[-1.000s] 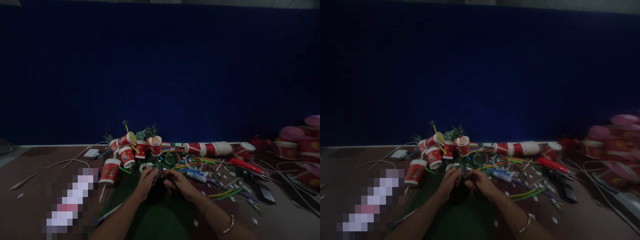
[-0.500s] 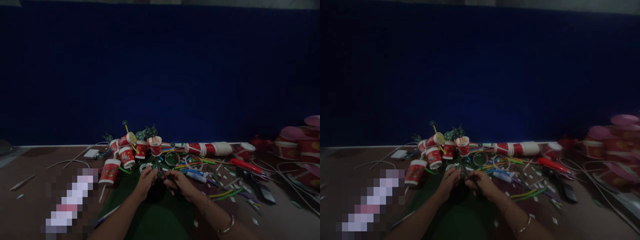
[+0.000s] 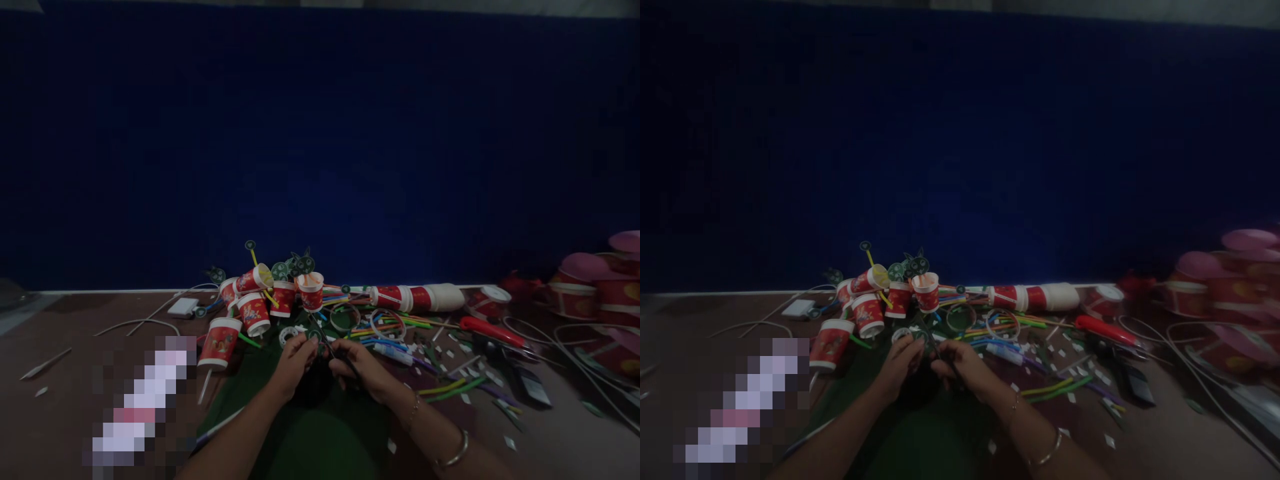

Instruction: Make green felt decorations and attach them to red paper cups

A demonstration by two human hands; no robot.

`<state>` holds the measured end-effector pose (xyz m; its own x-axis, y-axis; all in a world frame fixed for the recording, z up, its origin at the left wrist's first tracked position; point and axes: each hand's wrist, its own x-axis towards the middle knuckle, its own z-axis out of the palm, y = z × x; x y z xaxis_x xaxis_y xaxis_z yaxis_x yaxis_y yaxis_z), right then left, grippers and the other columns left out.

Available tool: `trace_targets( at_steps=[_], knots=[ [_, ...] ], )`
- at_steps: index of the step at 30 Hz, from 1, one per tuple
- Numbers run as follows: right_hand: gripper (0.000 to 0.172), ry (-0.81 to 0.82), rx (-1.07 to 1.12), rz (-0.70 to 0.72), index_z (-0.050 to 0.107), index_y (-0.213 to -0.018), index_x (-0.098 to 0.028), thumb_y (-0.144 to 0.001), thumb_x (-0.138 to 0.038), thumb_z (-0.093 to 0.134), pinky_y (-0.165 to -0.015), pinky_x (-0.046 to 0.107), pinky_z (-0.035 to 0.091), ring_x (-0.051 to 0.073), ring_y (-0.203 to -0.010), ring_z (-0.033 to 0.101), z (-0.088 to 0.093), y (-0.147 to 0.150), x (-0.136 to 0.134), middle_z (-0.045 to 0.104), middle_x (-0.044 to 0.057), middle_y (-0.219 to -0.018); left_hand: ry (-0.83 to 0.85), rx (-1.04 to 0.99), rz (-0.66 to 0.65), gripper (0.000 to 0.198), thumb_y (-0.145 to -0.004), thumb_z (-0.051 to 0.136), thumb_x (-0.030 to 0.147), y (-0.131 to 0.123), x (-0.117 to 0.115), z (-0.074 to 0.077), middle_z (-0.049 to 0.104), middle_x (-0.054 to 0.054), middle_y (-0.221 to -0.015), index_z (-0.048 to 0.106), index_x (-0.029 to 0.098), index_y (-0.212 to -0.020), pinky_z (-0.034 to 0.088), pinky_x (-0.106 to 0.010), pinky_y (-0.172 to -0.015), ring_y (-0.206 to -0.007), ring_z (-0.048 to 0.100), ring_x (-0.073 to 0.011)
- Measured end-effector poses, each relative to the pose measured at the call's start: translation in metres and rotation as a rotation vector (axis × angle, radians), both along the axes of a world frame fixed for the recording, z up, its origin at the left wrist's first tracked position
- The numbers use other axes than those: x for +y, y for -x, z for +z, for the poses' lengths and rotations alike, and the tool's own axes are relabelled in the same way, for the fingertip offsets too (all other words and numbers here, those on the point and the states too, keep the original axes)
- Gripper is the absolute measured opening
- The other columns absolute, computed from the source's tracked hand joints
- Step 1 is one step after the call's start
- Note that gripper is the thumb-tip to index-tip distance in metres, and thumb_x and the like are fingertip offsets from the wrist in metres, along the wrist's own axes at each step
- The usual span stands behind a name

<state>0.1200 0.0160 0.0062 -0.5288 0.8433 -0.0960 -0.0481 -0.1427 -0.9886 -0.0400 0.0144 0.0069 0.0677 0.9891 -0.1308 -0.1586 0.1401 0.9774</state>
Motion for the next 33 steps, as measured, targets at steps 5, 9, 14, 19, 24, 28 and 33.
trace_targets(
  at_steps=[5, 9, 14, 19, 24, 28, 33],
  knots=[
    [0.041, -0.012, 0.008, 0.006, 0.051, -0.081, -0.017, -0.064, -0.048, 0.071, -0.036, 0.015, 0.027, 0.005, -0.04, 0.046, 0.0027, -0.0001, -0.0007, 0.051, -0.007, -0.058, 0.029, -0.02, 0.035, 0.044, -0.061, 0.068, 0.05, -0.0015, 0.0001, -0.0005, 0.034, 0.009, -0.043, 0.041, 0.017, -0.054, 0.015, -0.017, -0.039, -0.039, 0.026, -0.0031],
    [0.04, -0.025, 0.033, 0.007, 0.05, -0.079, -0.017, -0.063, -0.047, 0.072, -0.038, 0.016, 0.03, 0.005, -0.04, 0.044, 0.0009, 0.0001, 0.0, 0.05, -0.007, -0.057, 0.033, -0.009, 0.038, 0.045, -0.061, 0.067, 0.051, -0.0018, 0.0, -0.0003, 0.036, 0.008, -0.043, 0.039, 0.017, -0.053, 0.015, -0.017, -0.039, -0.039, 0.026, -0.0031],
    [0.041, -0.026, 0.045, 0.013, 0.053, -0.081, -0.016, -0.063, -0.047, 0.073, -0.039, 0.017, 0.032, 0.004, -0.04, 0.043, -0.0012, -0.0006, 0.0006, 0.05, -0.007, -0.057, 0.016, -0.003, 0.021, 0.043, -0.063, 0.067, 0.05, -0.0003, -0.0005, 0.0009, 0.033, 0.009, -0.042, 0.04, 0.017, -0.052, 0.015, -0.017, -0.039, -0.039, 0.025, -0.0032],
    [0.042, -0.048, 0.03, 0.012, 0.054, -0.081, -0.015, -0.063, -0.049, 0.073, -0.039, 0.017, 0.031, 0.004, -0.039, 0.039, 0.0016, -0.0008, -0.0002, 0.048, -0.008, -0.053, 0.022, -0.001, -0.001, 0.041, -0.063, 0.066, 0.048, 0.001, 0.0003, 0.0026, 0.033, 0.009, -0.042, 0.041, 0.017, -0.052, 0.015, -0.018, -0.038, -0.038, 0.025, -0.0035],
    [0.042, -0.036, 0.026, 0.019, 0.055, -0.08, -0.015, -0.062, -0.049, 0.073, -0.036, 0.016, 0.031, 0.003, -0.038, 0.037, -0.0023, -0.0015, 0.0018, 0.047, -0.008, -0.052, 0.01, -0.008, 0.022, 0.039, -0.063, 0.066, 0.043, 0.0019, 0.0006, 0.0027, 0.031, 0.009, -0.04, 0.039, 0.018, -0.05, 0.014, -0.018, -0.038, -0.038, 0.024, -0.0037],
    [0.04, -0.029, 0.035, 0.031, 0.057, -0.08, -0.015, -0.064, -0.048, 0.072, -0.037, 0.016, 0.031, 0.003, -0.039, 0.037, -0.0053, -0.0034, 0.0032, 0.047, -0.008, -0.054, 0.009, -0.035, -0.002, 0.039, -0.063, 0.065, 0.043, 0.0043, 0.0021, -0.0001, 0.031, 0.009, -0.04, 0.038, 0.018, -0.05, 0.013, -0.019, -0.038, -0.037, 0.022, -0.0036],
    [0.04, -0.015, 0.03, 0.039, 0.059, -0.081, -0.014, -0.063, -0.046, 0.074, -0.036, 0.016, 0.031, 0.002, -0.038, 0.038, -0.005, -0.0054, 0.0043, 0.049, -0.007, -0.056, 0.011, -0.08, -0.036, 0.039, -0.06, 0.067, 0.043, 0.0071, 0.0054, -0.0049, 0.033, 0.008, -0.041, 0.038, 0.018, -0.051, 0.014, -0.019, -0.038, -0.038, 0.024, -0.0035]
  ],
)
